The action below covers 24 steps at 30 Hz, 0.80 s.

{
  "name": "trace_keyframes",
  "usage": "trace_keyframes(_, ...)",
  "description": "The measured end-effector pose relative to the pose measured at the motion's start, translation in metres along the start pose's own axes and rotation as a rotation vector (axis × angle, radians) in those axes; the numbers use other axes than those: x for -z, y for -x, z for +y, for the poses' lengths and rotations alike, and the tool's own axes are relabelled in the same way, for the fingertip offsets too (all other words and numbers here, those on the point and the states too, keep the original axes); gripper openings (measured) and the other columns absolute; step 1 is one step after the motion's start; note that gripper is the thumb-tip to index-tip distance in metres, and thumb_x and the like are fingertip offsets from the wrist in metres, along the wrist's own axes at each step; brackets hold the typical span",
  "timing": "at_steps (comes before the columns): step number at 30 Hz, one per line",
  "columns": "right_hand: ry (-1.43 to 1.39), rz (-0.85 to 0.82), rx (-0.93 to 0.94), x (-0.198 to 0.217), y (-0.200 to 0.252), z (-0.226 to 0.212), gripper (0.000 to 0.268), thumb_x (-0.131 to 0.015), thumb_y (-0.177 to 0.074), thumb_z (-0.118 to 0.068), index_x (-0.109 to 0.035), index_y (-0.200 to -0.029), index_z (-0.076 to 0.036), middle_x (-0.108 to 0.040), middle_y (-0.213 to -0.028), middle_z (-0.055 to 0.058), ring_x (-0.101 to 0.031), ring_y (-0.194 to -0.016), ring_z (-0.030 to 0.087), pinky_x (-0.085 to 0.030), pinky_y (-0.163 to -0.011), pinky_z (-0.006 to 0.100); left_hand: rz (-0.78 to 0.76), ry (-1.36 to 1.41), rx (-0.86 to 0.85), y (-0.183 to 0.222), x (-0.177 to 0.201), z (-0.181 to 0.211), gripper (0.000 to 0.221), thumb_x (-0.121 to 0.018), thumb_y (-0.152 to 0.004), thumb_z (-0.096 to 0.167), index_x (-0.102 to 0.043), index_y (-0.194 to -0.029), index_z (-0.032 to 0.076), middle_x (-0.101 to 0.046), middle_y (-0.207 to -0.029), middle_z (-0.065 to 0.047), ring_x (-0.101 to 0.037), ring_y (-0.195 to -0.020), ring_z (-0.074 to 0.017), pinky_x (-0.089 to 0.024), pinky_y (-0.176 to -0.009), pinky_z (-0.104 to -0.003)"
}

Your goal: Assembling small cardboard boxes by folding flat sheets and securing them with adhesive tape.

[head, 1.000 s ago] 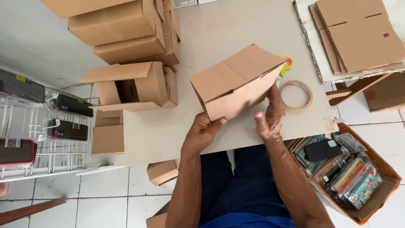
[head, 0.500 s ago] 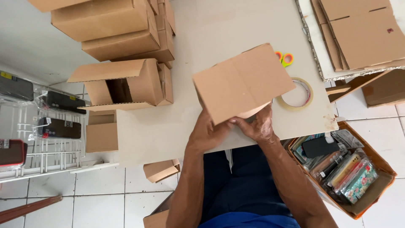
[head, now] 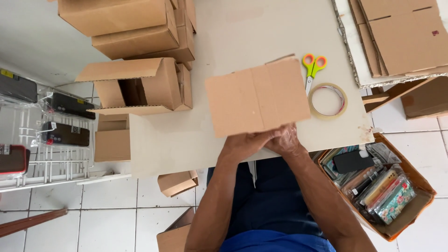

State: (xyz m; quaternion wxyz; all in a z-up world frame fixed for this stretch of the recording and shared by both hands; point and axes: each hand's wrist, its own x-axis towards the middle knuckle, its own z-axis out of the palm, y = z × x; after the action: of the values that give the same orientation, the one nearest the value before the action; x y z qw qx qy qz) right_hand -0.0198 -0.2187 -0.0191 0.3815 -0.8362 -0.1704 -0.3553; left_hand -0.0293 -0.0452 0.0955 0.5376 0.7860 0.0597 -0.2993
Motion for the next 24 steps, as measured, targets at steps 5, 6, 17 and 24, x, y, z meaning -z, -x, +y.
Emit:
trace_keyframes(5,0.036,0.037,-0.018,0.006,0.010,0.017,0.045,-0.091,-0.082,-0.037,-0.064,-0.104,-0.008,-0.065,-0.117,0.011,-0.060,-0.117,0.032,-0.029,-0.112,0.051,-0.175,0.398,-0.656,-0.014,0.028,-0.046,0.097,-0.091,-0.066,0.025,-0.046,-0.145,-0.009,-0.058,-0.139,-0.030,-0.052,-0.129,-0.0340,-0.029,-0.121,-0.057)
trace_keyframes(6,0.040,0.043,-0.023,0.006,0.014,0.020,0.045,-0.091,-0.082,-0.037,-0.064,-0.104,-0.008,-0.064,-0.118,0.011,-0.060,-0.118,0.032,-0.028,-0.112,0.051,-0.130,0.604,-0.917,-0.023,0.034,-0.060,0.109,-0.102,-0.051,0.002,-0.047,-0.145,-0.005,-0.066,-0.134,-0.018,-0.056,-0.124,-0.0177,-0.031,-0.122,-0.052)
trace_keyframes(17,0.094,0.085,-0.070,-0.001,0.034,0.047,0.041,-0.090,-0.083,-0.038,-0.061,-0.096,-0.013,-0.061,-0.118,0.006,-0.056,-0.121,0.027,-0.020,-0.115,0.052,-0.217,0.437,-0.816,0.004,0.073,-0.072,0.020,-0.070,-0.095,0.015,-0.075,-0.106,0.000,-0.076,-0.092,-0.010,-0.059,-0.083,-0.0129,-0.056,-0.087,-0.042)
trace_keyframes(24,0.122,0.100,-0.088,-0.011,0.035,0.057,0.039,-0.090,-0.084,-0.039,-0.059,-0.090,-0.016,-0.059,-0.118,0.004,-0.053,-0.123,0.024,-0.015,-0.118,0.052,0.055,0.447,-1.018,0.013,0.063,-0.045,0.015,-0.063,-0.098,0.008,-0.069,-0.088,-0.001,-0.062,-0.078,-0.011,-0.050,-0.082,-0.0165,-0.051,-0.078,-0.038)
